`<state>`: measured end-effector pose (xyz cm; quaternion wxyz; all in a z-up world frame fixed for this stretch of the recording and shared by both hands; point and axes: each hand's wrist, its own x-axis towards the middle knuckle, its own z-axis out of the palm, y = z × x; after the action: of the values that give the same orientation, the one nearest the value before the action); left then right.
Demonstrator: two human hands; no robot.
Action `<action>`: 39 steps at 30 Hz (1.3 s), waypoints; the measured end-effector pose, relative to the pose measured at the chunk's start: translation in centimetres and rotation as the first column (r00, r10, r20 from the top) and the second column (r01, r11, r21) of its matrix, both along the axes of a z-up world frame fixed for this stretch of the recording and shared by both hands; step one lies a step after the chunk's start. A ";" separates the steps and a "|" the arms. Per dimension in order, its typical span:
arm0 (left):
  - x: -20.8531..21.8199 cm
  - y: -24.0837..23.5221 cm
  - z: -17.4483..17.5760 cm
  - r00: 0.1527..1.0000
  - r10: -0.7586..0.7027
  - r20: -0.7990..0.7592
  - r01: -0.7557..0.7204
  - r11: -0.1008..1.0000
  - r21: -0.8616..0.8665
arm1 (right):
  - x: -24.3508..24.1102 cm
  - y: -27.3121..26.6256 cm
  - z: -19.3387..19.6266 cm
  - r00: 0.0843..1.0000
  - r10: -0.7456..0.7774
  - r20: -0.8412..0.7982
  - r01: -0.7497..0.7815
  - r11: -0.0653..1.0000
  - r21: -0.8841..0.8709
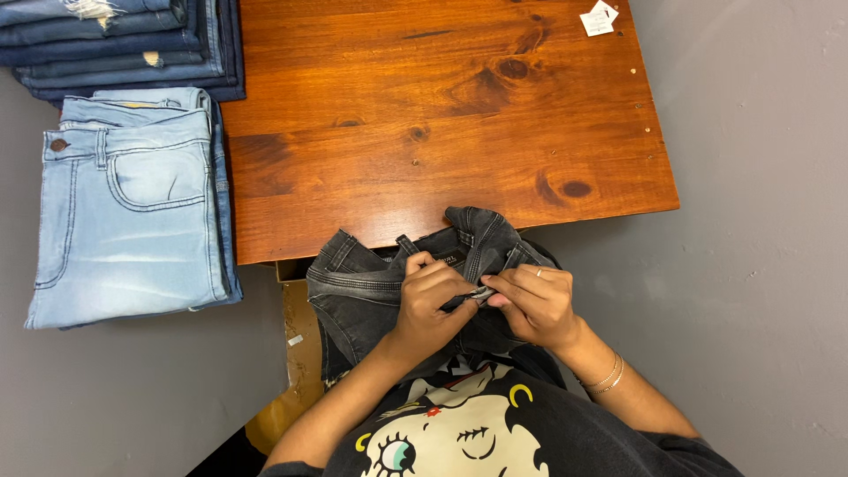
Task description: The person uses scissors to trim loose threads and tags from the waistband and seams of a pair of dark jeans. They repeatedly turn the jeans over and pull at the fabric to access different areas while cutting.
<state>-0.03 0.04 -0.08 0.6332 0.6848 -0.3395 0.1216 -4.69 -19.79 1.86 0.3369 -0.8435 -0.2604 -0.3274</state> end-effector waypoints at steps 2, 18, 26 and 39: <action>-0.1 0.0 0.1 1.000 -0.005 0.001 0.005 1.000 0.002 | -0.1 -0.2 0.0 1.000 0.011 -0.025 -0.011 1.000 0.000; -0.3 -0.1 -0.6 0.999 0.017 0.034 -0.018 0.999 0.032 | -0.5 0.2 -1.5 0.967 0.018 -0.255 0.065 0.947 0.313; -0.3 0.0 -0.8 0.996 0.063 0.064 -0.066 0.997 0.043 | 0.2 -1.4 -4.3 0.979 -0.051 -0.196 0.094 0.971 0.219; -0.4 -0.2 -1.0 0.996 0.070 0.049 -0.071 0.997 0.026 | -0.5 -1.2 -2.9 0.939 -0.058 -0.338 0.152 0.954 0.260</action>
<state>-0.42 -0.20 -1.11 0.6107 0.7018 -0.3320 0.1558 -5.22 -21.04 -1.09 0.4739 -0.8421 -0.1058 -0.2345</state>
